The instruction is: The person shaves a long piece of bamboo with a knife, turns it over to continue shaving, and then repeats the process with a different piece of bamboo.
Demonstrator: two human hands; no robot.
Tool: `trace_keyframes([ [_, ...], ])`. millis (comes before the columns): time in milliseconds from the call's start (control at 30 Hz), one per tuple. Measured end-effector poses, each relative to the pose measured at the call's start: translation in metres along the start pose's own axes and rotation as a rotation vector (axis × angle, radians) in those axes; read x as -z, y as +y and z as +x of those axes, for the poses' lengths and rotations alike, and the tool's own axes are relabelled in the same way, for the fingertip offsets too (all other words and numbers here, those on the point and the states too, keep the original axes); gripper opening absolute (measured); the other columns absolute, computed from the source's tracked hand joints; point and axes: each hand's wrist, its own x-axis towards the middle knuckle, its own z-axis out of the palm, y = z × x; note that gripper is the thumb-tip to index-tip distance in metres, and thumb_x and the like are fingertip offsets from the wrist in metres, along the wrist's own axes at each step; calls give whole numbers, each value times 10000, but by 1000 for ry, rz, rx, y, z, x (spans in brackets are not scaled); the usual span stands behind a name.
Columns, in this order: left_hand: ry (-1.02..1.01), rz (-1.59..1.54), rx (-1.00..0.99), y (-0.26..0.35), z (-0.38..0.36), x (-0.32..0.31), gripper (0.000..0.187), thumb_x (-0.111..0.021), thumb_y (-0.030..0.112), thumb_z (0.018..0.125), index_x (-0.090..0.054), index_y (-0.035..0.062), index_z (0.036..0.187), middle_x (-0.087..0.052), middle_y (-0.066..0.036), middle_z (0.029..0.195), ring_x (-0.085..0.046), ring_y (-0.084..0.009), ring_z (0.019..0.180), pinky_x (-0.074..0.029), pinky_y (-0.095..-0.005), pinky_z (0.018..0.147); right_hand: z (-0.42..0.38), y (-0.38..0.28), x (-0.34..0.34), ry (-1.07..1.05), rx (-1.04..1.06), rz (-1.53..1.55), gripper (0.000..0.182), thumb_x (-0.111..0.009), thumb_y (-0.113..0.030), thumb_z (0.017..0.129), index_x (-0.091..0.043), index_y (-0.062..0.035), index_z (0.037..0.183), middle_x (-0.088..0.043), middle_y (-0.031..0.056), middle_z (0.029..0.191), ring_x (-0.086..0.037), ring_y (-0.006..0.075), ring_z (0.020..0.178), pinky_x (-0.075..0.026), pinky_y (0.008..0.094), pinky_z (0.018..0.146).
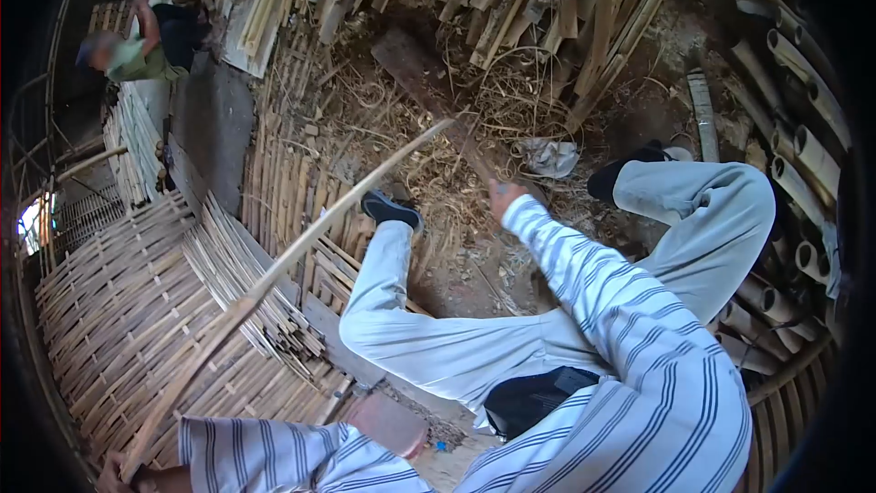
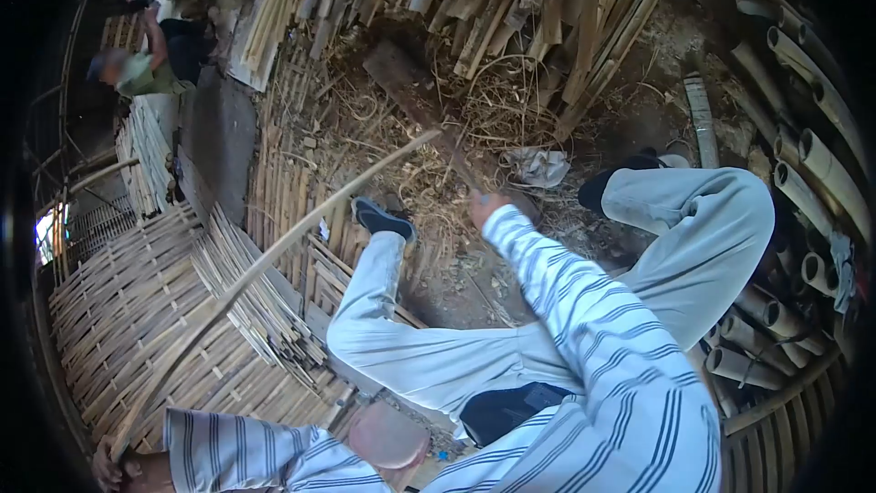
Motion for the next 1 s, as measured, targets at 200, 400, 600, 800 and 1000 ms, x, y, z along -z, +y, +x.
trace_keyframes([
  [200,-72,-14,1,8,-14,19,306,-437,350,961,-566,128,794,-487,83,588,-391,-41,435,-379,-196,400,-26,-12,12,52,25,-104,634,-354,-547,907,-607,-5,1119,-548,350,1098,-534,483,1039,-417,486,949],
  [400,-63,-280,222,6,1,55,172,-430,129,823,-471,100,658,-405,22,541,-346,-91,447,-349,-240,487,18,67,-26,97,-80,-99,637,-399,-553,884,-602,8,1108,-590,334,1001,-574,467,975,-461,495,878],
  [600,-59,-545,351,8,4,62,119,-513,54,654,-450,106,568,-425,24,490,-400,-72,393,-328,-188,409,9,64,-6,140,-57,-340,633,-408,-521,890,-536,19,1195,-583,274,1114,-588,428,1001,-461,481,892],
  [800,-117,-963,327,7,-4,74,281,-516,146,828,-475,145,550,-467,60,434,-388,-20,316,-302,-120,319,24,74,24,226,52,-404,678,-411,-552,882,-573,48,1153,-584,305,1099,-565,432,1049,-448,462,921],
  [1000,-330,-1141,346,5,-4,93,314,-510,189,887,-488,158,575,-463,80,427,-375,2,300,-284,-90,299,20,43,33,209,9,-88,836,-402,-682,814,-627,94,1029,-593,335,1031,-566,431,1039,-437,444,919],
])
